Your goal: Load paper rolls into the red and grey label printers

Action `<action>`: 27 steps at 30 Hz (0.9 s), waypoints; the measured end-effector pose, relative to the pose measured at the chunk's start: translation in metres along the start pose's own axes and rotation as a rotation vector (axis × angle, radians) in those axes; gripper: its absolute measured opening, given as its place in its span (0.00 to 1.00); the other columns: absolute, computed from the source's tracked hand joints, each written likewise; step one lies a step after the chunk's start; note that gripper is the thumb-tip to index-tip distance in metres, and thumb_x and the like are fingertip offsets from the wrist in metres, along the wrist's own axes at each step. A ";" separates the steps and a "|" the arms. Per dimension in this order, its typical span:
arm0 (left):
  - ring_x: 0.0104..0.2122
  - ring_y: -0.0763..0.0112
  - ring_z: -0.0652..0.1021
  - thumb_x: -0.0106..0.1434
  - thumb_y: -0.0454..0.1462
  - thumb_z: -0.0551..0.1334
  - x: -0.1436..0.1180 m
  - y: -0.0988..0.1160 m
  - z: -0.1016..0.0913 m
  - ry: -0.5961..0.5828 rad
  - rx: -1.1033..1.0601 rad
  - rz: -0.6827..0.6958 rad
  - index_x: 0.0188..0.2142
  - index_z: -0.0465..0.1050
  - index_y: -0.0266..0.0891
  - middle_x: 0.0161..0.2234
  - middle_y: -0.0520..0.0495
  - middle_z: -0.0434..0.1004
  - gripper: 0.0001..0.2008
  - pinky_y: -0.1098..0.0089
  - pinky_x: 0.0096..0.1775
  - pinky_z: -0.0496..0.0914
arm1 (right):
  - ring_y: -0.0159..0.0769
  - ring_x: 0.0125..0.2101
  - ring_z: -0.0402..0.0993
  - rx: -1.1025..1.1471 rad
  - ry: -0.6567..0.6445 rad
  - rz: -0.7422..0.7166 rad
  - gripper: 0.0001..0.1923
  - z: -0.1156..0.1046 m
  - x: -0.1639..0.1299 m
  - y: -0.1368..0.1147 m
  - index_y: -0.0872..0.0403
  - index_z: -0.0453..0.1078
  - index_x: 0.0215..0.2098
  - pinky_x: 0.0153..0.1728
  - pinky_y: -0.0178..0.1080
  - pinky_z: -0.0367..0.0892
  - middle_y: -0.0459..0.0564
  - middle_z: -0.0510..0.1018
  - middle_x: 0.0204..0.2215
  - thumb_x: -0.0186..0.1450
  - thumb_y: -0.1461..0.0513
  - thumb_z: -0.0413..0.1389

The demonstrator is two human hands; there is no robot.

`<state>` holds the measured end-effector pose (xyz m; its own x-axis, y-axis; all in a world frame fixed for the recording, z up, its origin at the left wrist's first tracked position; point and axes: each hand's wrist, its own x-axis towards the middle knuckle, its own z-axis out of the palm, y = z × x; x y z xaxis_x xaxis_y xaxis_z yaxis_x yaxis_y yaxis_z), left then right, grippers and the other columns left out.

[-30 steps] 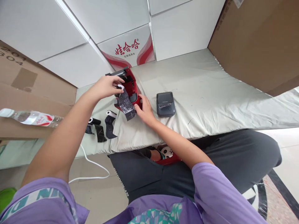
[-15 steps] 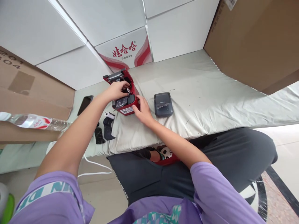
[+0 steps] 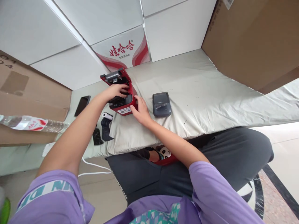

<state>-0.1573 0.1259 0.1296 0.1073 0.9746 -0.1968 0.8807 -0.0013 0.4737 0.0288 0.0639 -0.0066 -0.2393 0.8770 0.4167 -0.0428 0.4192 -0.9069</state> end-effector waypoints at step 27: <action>0.44 0.51 0.80 0.78 0.51 0.46 -0.100 0.050 -0.033 0.331 0.252 -0.076 0.38 0.78 0.45 0.39 0.41 0.84 0.25 0.59 0.51 0.72 | 0.48 0.66 0.69 0.022 -0.033 0.061 0.28 -0.006 0.000 -0.004 0.49 0.62 0.67 0.68 0.57 0.67 0.61 0.71 0.66 0.71 0.53 0.56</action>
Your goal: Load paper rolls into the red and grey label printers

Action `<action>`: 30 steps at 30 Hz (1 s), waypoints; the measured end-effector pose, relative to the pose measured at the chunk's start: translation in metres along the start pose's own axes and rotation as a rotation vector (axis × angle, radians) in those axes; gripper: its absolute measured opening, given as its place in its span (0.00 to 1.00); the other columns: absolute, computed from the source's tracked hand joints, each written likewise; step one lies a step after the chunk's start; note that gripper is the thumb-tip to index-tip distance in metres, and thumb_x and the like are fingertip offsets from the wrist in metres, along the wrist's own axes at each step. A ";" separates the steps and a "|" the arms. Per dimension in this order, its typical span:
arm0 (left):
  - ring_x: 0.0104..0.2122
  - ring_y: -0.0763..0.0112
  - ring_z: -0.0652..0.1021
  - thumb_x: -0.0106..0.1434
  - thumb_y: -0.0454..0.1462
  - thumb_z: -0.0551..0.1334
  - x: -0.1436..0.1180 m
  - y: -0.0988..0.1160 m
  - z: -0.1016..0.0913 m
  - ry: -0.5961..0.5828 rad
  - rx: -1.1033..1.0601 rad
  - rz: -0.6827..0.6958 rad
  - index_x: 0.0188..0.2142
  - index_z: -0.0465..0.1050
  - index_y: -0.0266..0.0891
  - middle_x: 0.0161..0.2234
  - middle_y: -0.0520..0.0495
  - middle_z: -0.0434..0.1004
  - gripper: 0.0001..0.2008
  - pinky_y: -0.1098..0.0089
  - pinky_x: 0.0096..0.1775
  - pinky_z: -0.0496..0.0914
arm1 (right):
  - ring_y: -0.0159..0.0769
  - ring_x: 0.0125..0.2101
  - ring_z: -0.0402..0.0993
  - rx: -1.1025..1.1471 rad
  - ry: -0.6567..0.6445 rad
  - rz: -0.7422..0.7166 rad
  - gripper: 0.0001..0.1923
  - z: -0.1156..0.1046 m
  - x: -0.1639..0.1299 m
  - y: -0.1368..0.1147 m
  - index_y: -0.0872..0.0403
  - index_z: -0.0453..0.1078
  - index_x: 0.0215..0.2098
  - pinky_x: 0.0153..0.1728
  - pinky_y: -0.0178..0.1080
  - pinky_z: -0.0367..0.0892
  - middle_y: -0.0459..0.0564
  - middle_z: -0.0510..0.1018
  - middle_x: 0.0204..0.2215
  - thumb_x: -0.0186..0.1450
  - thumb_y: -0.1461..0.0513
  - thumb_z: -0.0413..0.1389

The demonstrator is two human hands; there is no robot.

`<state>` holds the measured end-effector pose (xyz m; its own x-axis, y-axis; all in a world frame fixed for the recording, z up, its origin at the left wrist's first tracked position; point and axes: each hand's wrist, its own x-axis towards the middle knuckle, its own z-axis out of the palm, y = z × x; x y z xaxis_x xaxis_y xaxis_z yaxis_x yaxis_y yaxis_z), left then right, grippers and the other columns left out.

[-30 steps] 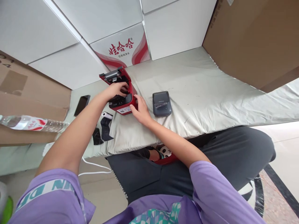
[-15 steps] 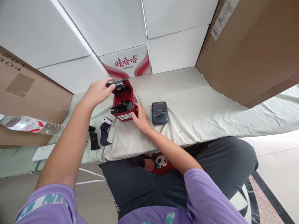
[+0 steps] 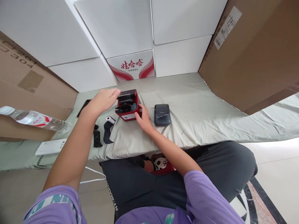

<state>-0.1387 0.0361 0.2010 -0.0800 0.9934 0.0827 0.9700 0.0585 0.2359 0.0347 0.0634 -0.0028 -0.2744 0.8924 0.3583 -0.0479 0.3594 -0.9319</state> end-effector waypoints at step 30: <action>0.70 0.49 0.69 0.79 0.48 0.45 -0.039 0.073 0.068 0.249 -0.320 -0.050 0.63 0.69 0.43 0.64 0.37 0.76 0.24 0.51 0.68 0.64 | 0.51 0.51 0.78 -0.319 0.204 -0.472 0.12 -0.087 -0.041 -0.100 0.44 0.69 0.54 0.57 0.61 0.74 0.56 0.79 0.47 0.73 0.57 0.53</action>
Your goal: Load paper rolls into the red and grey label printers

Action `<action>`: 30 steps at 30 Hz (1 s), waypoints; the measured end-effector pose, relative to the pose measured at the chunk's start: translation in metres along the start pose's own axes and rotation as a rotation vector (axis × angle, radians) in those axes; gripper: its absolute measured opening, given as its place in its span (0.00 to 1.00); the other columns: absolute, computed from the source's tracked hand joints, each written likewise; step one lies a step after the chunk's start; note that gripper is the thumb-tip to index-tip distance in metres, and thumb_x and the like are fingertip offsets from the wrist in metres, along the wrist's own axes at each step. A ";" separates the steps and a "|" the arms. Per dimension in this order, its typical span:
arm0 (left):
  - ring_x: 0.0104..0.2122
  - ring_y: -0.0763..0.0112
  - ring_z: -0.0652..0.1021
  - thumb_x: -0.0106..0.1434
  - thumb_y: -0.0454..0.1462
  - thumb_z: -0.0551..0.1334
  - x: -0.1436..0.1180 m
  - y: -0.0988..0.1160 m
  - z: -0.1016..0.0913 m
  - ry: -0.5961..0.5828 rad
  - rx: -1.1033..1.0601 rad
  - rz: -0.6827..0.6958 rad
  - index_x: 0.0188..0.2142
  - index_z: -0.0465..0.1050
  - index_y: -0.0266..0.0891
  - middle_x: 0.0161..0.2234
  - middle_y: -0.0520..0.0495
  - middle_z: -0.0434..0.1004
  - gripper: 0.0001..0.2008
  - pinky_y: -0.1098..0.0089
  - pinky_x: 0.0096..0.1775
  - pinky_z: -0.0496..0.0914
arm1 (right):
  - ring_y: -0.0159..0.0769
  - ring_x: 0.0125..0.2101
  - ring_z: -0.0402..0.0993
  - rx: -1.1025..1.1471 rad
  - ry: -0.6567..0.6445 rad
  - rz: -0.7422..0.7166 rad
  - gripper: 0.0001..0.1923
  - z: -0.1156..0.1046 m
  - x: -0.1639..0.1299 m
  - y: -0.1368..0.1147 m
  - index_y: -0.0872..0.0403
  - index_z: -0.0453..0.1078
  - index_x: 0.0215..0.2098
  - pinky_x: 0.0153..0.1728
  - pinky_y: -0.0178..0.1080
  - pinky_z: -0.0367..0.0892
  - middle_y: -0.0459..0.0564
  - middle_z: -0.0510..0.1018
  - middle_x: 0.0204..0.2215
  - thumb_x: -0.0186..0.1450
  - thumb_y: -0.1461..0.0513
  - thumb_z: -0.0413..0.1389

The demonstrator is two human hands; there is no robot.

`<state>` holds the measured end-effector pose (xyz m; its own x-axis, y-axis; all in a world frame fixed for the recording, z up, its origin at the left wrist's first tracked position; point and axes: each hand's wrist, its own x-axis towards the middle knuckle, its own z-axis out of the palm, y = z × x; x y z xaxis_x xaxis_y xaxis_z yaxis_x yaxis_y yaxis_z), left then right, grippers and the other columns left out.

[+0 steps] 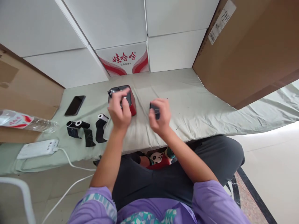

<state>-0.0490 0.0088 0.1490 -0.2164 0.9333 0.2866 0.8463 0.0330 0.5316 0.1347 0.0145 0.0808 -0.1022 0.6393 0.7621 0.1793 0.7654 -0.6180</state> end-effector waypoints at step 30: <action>0.62 0.54 0.78 0.65 0.30 0.54 -0.047 -0.018 0.118 -0.225 -0.365 0.008 0.50 0.66 0.43 0.60 0.37 0.80 0.15 0.54 0.67 0.69 | 0.48 0.59 0.77 -0.052 0.118 0.627 0.21 -0.023 -0.033 0.090 0.47 0.59 0.61 0.63 0.57 0.69 0.60 0.78 0.58 0.71 0.54 0.52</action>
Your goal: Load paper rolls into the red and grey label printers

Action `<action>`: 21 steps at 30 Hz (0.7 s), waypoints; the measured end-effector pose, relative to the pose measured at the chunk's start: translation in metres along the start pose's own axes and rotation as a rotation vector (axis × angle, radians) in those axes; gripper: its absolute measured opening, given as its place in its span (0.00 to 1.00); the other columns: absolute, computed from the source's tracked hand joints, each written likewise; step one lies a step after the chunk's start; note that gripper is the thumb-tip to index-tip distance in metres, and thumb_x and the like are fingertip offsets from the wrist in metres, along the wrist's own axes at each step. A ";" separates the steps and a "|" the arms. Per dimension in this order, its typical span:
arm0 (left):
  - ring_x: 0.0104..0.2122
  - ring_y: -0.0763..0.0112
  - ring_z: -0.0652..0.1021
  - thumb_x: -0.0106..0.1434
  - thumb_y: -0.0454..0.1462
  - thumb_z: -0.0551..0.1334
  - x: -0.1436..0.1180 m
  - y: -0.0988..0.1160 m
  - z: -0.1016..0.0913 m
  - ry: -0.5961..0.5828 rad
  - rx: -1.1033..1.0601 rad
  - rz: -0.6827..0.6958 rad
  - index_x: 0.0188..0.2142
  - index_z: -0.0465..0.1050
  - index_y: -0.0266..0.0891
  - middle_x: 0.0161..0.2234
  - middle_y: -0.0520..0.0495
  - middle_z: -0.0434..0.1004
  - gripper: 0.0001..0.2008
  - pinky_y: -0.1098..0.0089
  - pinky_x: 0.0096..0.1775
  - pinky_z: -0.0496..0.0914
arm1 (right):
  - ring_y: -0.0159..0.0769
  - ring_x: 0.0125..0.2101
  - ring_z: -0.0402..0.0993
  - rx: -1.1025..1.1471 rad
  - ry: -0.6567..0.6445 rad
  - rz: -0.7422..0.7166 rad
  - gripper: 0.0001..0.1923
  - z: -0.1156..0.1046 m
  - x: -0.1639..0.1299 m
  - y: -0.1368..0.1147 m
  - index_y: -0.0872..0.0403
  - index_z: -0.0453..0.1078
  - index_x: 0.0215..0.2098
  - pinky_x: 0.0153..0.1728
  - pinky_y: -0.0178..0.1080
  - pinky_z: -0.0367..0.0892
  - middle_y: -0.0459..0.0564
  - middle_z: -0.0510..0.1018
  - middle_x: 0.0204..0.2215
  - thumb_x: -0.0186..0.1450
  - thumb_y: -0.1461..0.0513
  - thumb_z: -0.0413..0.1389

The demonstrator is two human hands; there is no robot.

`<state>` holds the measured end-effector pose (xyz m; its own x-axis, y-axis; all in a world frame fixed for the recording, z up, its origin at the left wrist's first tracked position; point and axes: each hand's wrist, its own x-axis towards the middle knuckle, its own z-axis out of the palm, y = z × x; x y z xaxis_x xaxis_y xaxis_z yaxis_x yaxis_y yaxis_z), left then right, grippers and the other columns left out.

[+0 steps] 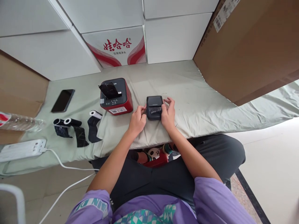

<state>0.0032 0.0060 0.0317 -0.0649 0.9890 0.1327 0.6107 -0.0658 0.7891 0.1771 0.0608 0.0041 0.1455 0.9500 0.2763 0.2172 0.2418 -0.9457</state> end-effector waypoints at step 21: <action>0.63 0.57 0.79 0.67 0.30 0.53 0.000 -0.012 0.013 0.153 -0.191 -0.022 0.51 0.67 0.43 0.60 0.40 0.82 0.15 0.55 0.64 0.73 | 0.46 0.59 0.79 0.010 -0.217 -0.150 0.17 -0.009 0.040 -0.035 0.48 0.76 0.53 0.54 0.49 0.75 0.56 0.80 0.62 0.73 0.53 0.51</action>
<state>0.0067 0.0086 0.0144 -0.2040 0.9600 0.1918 0.4483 -0.0825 0.8901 0.1837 0.0889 0.0497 -0.0983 0.9232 0.3714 0.2111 0.3841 -0.8988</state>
